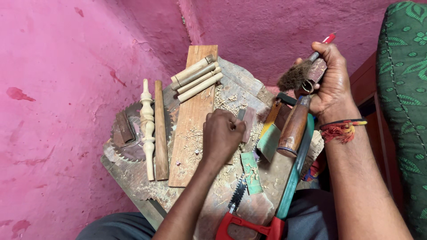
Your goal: The person organizes various woodworking tools and wooden pieces on a cluttered workbench. They move a circular saw blade, a chisel, and several wooden dowels, then use a brush to sweep sawdust off the surface before placing items into a cardboard box.
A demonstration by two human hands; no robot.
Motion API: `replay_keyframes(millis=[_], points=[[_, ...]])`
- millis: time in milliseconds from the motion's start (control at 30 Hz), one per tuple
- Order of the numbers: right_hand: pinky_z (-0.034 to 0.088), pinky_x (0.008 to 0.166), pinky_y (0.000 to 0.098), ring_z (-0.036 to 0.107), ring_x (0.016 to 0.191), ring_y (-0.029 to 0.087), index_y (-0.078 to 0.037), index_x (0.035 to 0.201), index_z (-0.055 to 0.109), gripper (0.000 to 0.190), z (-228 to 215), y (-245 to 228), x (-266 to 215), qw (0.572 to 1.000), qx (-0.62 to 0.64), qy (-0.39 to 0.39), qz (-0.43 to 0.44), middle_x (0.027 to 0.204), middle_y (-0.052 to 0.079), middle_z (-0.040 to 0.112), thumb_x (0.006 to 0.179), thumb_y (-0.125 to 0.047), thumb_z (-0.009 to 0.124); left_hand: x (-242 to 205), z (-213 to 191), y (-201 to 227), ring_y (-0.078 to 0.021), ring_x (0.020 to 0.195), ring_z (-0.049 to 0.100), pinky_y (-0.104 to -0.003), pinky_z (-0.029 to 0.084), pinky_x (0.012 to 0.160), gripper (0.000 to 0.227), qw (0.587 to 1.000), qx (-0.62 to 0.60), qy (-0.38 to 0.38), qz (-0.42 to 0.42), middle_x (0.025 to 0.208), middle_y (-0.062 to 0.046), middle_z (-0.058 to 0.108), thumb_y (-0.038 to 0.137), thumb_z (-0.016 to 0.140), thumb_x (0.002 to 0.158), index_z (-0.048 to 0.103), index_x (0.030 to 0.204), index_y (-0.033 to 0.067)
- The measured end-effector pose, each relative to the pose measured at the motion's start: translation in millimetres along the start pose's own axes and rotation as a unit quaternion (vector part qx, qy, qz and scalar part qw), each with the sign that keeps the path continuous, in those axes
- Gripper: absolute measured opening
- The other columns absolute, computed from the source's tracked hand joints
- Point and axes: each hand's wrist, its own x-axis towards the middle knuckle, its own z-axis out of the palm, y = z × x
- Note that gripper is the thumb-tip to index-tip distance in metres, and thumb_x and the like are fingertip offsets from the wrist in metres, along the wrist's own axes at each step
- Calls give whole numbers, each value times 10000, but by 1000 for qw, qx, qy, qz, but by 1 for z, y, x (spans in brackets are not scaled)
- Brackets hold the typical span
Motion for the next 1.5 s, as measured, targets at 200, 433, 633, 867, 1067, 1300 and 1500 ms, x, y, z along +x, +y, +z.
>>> replay_keyframes(millis=[200,433,633,867,1067,1300,1500], points=[[648,629,375,687,664,182,-98,1007,579,368,5,2,-5,999,-18,3,29,842,75,697,842,-328,815,8,-22,-16,-133,690,607,-322,543,703,170,890,-416,-39,-184,813,-44,709,252,736,905,709,896,85],[651,661,393,684,680,193,-125,990,549,325,15,12,-8,998,-40,-25,33,863,82,689,872,-306,792,2,-48,-43,-134,733,650,-281,596,636,157,849,-509,-103,-100,836,-35,654,224,682,933,591,970,102],[658,677,395,698,715,158,-152,999,566,263,33,29,-23,994,-104,-40,-8,843,37,663,891,-266,776,3,-48,-37,-171,1020,637,-360,652,840,276,881,-454,-85,105,1067,-69,544,-7,699,870,516,1065,58],[676,782,411,743,815,159,-170,1002,594,194,55,47,-48,992,-22,-121,-40,863,6,671,908,-261,737,1,-64,-21,-232,1122,634,-297,616,776,638,936,-321,-108,97,1153,-69,478,-78,619,761,574,1367,119],[673,830,424,733,835,185,-130,1043,611,180,61,67,-49,993,-50,-110,-9,883,68,682,948,-191,750,4,-50,-36,-268,1108,620,-369,621,884,418,970,-179,-84,143,1120,-108,522,52,711,770,689,1188,62],[649,865,385,726,897,186,-149,1056,560,239,48,64,-40,987,-113,-107,-27,953,41,664,967,-205,775,12,-33,-48,-309,1109,727,-491,587,974,580,952,-249,-54,169,1202,-238,719,347,741,905,608,1350,-1],[631,925,419,702,945,165,-165,1116,546,245,40,61,-33,985,-158,-62,-30,976,40,639,1002,-248,746,17,-50,-46,-265,839,794,-464,635,827,782,968,-206,-42,133,1039,-233,760,487,693,936,473,1476,-35]])
